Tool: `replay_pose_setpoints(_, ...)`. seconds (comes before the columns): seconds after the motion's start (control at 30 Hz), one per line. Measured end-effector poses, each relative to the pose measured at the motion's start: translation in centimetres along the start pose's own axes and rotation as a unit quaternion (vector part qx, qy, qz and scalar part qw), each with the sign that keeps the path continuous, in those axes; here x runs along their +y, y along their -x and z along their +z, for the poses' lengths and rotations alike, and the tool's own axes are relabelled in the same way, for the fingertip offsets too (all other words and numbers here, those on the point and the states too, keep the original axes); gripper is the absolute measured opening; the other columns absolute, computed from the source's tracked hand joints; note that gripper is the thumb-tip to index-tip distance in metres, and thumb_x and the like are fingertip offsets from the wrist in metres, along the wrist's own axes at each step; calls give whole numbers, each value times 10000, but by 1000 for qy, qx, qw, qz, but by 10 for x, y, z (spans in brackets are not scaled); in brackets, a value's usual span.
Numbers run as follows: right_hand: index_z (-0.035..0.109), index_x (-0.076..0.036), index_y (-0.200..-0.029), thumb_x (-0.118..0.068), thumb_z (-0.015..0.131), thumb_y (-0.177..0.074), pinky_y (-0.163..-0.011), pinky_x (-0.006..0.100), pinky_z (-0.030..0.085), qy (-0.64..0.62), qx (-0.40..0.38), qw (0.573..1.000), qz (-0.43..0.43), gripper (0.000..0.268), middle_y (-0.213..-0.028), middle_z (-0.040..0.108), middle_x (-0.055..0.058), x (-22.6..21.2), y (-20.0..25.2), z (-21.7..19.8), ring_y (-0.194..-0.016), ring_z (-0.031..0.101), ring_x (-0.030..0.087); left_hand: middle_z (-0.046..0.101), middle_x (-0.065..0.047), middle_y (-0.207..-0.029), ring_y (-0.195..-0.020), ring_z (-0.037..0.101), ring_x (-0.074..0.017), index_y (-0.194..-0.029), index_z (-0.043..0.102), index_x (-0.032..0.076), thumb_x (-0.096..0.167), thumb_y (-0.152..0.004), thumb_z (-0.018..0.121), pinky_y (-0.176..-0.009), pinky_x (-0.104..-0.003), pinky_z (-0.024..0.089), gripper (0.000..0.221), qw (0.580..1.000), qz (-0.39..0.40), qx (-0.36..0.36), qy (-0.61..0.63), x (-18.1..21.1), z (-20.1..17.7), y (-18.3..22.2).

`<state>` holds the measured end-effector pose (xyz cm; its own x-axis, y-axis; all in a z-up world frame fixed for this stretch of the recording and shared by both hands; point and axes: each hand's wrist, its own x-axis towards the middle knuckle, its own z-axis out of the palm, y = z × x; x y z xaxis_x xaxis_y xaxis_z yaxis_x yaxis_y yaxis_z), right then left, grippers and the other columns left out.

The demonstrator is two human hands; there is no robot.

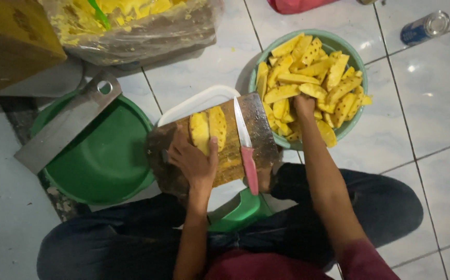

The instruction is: Slicing pineapple chunks into smaller pieces on a wooden cutting board and placing them into a bowl.

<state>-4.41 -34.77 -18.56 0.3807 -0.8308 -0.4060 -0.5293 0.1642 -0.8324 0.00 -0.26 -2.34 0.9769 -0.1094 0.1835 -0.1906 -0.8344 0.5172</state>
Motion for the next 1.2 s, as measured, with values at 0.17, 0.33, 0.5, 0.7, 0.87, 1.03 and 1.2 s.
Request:
replay_pose_setpoints(0.17,650,-6,-1222,-175,924,-696,-885,462,543,-13,-27,1000,-1,617,-1095,699,170,-6,28,-31,-1023,702,275,429,-192,-1431,-1206,398,-388,-1546,327,54,670,-911,575,-1009,-522,211,919,1000,0,6,23,3,-1,-2)
replay_pose_setpoints(0.33,475,219,-1361,96,714,-839,-1053,591,446,14,-124,990,-67,587,-1321,535,419,-63,71,-77,-1268,522,526,442,-260,-1392,-1156,415,-447,-1551,306,20,589,-921,639,-972,-544,259,912,999,9,10,44,4,-8,-4)
replay_pose_setpoints(0.5,708,-33,-1184,-21,872,-656,-620,397,620,43,-161,986,19,553,-938,702,216,-75,83,-109,-739,730,289,461,-246,-1399,-1161,449,-453,-1557,278,30,523,-852,754,-928,-570,305,983,999,27,24,19,4,-16,-4)
replay_pose_setpoints(0.7,573,-1,-1365,94,855,-643,-836,355,595,-26,-241,965,-96,781,-1106,668,157,-163,186,-104,-974,690,242,369,-223,-1459,-1238,339,-403,-1573,216,89,315,-975,731,-1013,-538,196,821,981,-19,-39,187,12,-46,-8)
replay_pose_setpoints(0.87,638,-56,-1350,-137,871,-702,-902,523,515,109,-357,870,-324,694,-1113,674,272,-159,259,-52,-1073,654,438,651,-256,-1142,-1116,602,-470,-1182,577,112,353,-975,663,-950,-555,406,328,970,-35,-146,189,12,-101,-18)
replay_pose_setpoints(1.03,695,-108,-1241,-201,845,-728,-943,508,460,267,-427,726,-469,542,-1153,714,146,-152,290,-3,-1102,636,410,735,-189,-1107,-1096,692,-382,-1094,648,205,407,-1024,538,-936,-489,534,240,932,-106,-323,129,-16,-128,-22)
replay_pose_setpoints(1.2,649,-205,-1297,-222,802,-808,-904,467,485,350,-227,737,-532,513,-1239,624,112,-141,278,-13,-1139,607,378,679,-169,-1148,-1155,651,-418,-1215,597,168,409,-833,786,-963,-523,542,489,897,-82,-397,177,-32,-121,-15)
